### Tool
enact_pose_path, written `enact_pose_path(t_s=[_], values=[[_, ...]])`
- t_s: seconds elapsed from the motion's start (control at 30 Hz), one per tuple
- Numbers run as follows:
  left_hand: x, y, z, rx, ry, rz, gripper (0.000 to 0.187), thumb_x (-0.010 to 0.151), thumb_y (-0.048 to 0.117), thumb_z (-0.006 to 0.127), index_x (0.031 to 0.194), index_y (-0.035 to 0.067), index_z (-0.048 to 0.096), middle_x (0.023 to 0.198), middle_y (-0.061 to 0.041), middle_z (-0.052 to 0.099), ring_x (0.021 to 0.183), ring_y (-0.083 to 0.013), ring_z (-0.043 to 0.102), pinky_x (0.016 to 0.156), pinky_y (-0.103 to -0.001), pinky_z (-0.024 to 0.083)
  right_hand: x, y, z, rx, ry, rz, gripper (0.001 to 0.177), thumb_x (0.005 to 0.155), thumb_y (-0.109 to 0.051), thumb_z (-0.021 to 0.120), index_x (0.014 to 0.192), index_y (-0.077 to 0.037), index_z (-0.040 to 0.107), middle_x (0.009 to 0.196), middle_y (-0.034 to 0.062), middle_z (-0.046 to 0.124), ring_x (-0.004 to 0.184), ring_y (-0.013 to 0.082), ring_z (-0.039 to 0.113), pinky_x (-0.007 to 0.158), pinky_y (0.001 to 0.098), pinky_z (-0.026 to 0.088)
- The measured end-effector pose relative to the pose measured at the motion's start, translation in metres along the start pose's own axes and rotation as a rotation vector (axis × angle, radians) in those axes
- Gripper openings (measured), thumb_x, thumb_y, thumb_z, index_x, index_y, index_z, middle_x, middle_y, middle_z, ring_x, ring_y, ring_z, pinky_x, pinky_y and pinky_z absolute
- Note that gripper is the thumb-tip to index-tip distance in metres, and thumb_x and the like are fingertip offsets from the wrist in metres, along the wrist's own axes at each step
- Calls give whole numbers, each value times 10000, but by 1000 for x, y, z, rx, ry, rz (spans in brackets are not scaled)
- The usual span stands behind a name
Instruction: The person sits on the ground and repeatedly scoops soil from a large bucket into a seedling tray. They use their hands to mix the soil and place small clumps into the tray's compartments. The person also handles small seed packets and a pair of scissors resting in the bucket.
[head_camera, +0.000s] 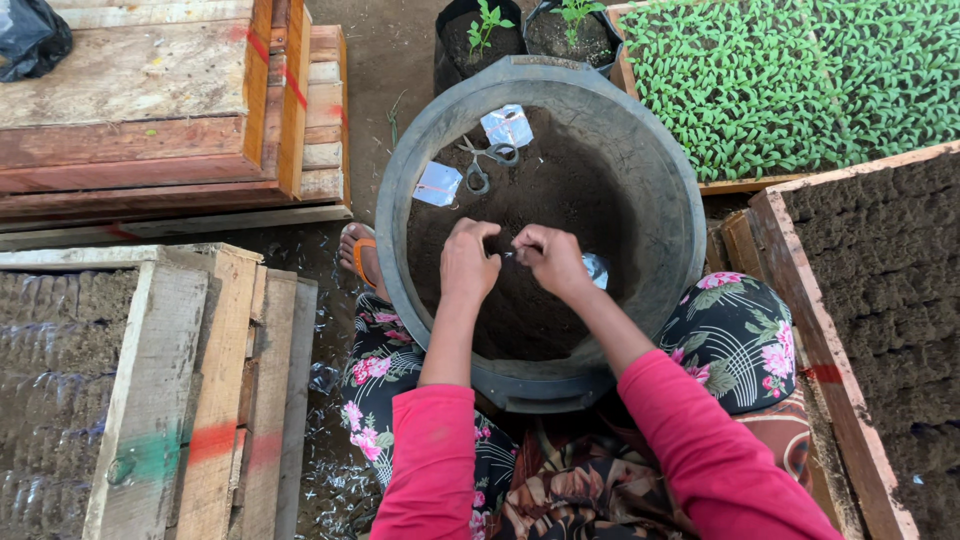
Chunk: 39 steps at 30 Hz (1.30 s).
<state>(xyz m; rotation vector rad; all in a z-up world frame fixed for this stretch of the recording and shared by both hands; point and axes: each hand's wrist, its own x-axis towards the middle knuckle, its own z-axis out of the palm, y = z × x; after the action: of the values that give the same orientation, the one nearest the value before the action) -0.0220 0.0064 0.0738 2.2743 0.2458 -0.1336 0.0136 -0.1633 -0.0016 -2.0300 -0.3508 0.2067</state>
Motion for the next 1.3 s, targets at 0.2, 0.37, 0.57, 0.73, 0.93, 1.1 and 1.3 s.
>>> enact_pose_path(t_s=[0.2,0.37,0.57,0.73,0.93,1.1,1.3], values=[[-8,9,-17,-267,-187,56,574,665,41,849,1209,70,668,1133,-151,616,1110,-362,620,922,-481,526,-6,-66,-52,187,-128,-59,176,879,90,616,867,-56,713,725,81,720,736,115,660,758,334,571],[-8,9,-9,-512,-273,66,339,677,14,822,1006,4,739,806,-158,710,811,-203,680,668,-330,565,-19,-108,-80,194,-227,-10,203,912,88,550,1012,-22,688,852,160,734,856,199,709,821,405,601],[-24,34,-7,-573,-269,55,427,659,-46,771,1082,-18,721,735,-167,690,702,-136,652,563,-290,617,-35,-164,-95,-22,-294,63,587,829,9,666,1383,-4,472,1027,320,632,1001,450,674,856,532,586],[-19,33,2,-761,-180,-42,228,692,39,826,903,17,745,656,-113,676,550,-133,632,505,-215,565,-23,-130,-86,264,25,116,293,903,-106,679,1196,-118,674,893,108,732,880,176,736,833,306,609],[-17,25,-5,-731,-97,-129,229,728,177,870,917,77,788,609,-137,680,507,-139,639,487,-233,567,-40,18,-9,-244,-413,-169,341,804,-216,738,1112,-72,703,1105,176,706,1127,388,633,1018,505,499],[-21,27,-8,-799,-32,-111,206,763,101,827,945,27,764,611,-139,656,533,-132,627,488,-216,557,-62,-1,13,-400,-841,190,703,905,-344,683,1466,-47,383,1383,256,482,1280,449,512,1052,559,470],[-20,22,-4,-853,-90,-56,222,784,78,832,988,30,759,786,-148,695,679,-156,639,563,-233,547,-60,-14,-1,-350,-859,334,614,921,-175,660,1465,-12,428,1429,242,492,1348,416,463,1113,533,439]])
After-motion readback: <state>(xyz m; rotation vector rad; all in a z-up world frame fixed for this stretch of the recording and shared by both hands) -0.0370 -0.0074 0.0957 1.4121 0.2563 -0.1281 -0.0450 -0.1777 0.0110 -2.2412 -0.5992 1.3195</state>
